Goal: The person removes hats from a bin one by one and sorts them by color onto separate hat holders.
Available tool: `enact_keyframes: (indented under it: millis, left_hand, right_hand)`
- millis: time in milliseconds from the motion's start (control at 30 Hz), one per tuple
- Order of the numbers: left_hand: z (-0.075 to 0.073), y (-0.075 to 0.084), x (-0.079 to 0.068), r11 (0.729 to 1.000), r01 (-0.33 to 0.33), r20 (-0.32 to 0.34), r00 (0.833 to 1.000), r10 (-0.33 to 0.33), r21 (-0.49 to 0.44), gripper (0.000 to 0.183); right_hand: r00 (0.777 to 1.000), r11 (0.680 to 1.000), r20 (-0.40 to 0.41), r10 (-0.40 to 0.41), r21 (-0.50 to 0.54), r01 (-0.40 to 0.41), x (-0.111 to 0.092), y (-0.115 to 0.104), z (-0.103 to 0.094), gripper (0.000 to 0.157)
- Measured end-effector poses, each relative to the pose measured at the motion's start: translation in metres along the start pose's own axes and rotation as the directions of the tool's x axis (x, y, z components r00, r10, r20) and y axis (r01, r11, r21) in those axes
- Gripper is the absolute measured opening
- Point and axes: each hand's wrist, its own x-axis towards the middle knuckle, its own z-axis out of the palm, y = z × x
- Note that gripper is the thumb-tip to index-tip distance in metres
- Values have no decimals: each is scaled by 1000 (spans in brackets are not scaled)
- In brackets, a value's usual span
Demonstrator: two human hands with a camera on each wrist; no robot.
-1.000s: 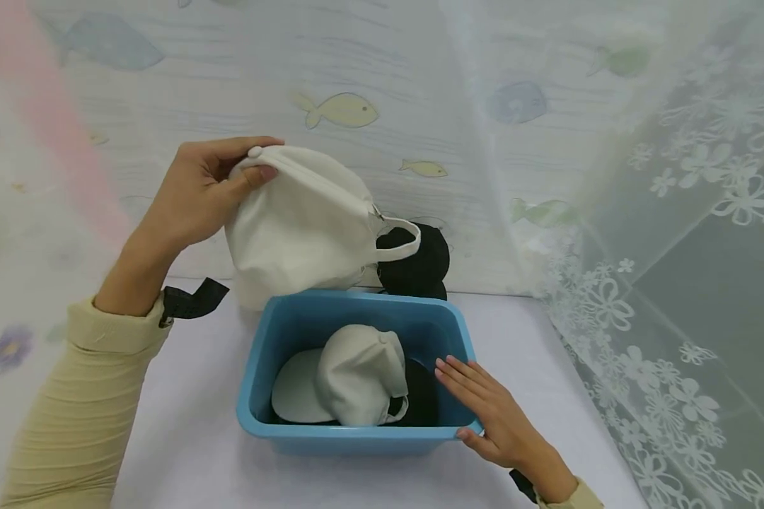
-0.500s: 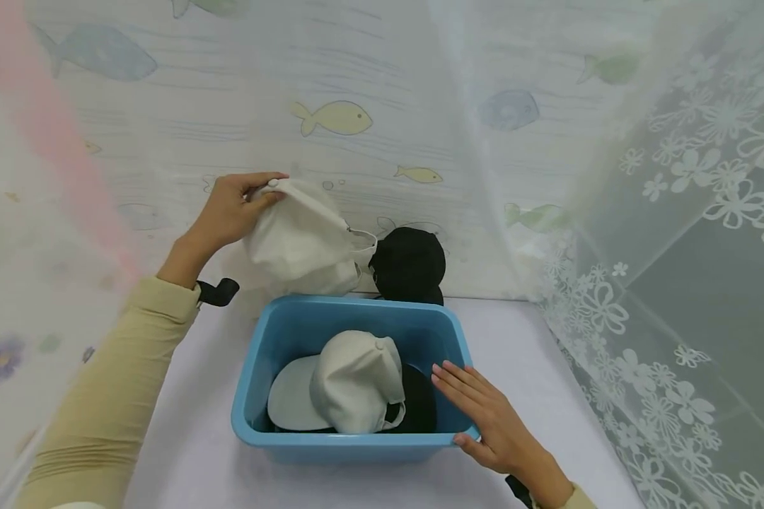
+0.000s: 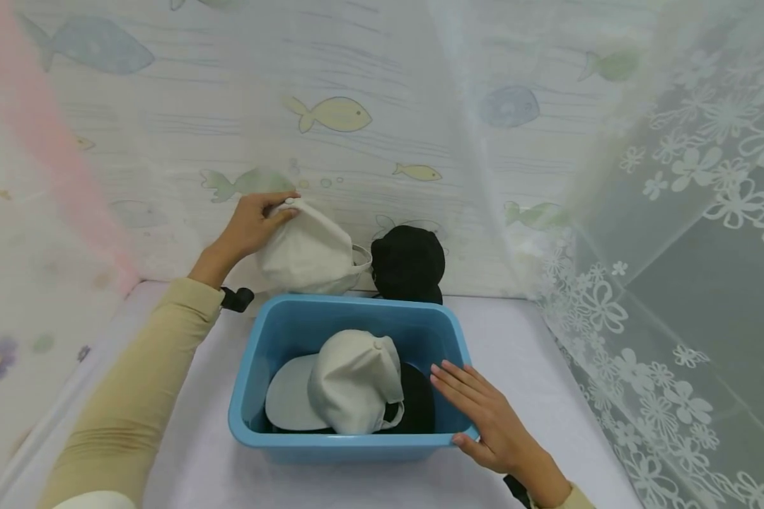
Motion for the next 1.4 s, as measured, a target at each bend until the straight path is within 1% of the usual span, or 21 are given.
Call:
enact_keyframes:
  millis: [100, 233, 400, 533, 700, 800, 900, 1033, 1167, 1300, 1400]
  left_hand:
    - [4, -6, -2, 999, 49, 42, 998, -48, -2, 46]
    - [6, -13, -6, 994, 106, 92, 990, -106, 0, 52]
    - [6, -19, -7, 993, 118, 157, 981, -116, -2, 59]
    - [7, -25, -7, 989, 140, 185, 974, -130, -44, 63]
    - [10, -33, -14, 979, 169, 179, 973, -148, -111, 64]
    - [10, -34, -17, 973, 185, 182, 970, -158, -140, 66]
    - [12, -32, -16, 971, 180, 184, 971, -151, -154, 68]
    - [12, -25, -15, 981, 165, 179, 973, -144, -106, 73]
    - [13, -20, -14, 987, 143, 157, 979, -131, -67, 75]
    - [16, -19, -16, 991, 121, 135, 984, -113, -49, 74]
    - [17, -20, -19, 994, 108, 127, 986, -108, 2, 75]
  right_hand:
    - [1000, 1000, -6, -5, 1, 5, 0, 0, 0, 75]
    - [1000, 1000, -5, -7, 4, 7, 0, 0, 0, 75]
    - [1000, 1000, -9, -6, 1, 6, 0, 0, 1, 75]
    - [1000, 1000, -15, -6, -1, 6, -1, 0, 2, 74]
    - [999, 1000, -31, -17, 6, 17, 0, 1, 4, 74]
    - [999, 1000, -31, -15, 7, 15, 0, 1, 4, 73]
    - [999, 1000, -34, -17, 2, 17, -1, 0, 4, 73]
    - [999, 1000, -43, -25, 2, 25, -1, 1, 5, 73]
    - [998, 1000, -51, -30, 3, 30, 0, 2, 5, 74]
    - [997, 999, -61, -38, 3, 38, 0, 2, 5, 74]
    - [997, 999, -63, -43, 14, 44, 0, 2, 5, 74]
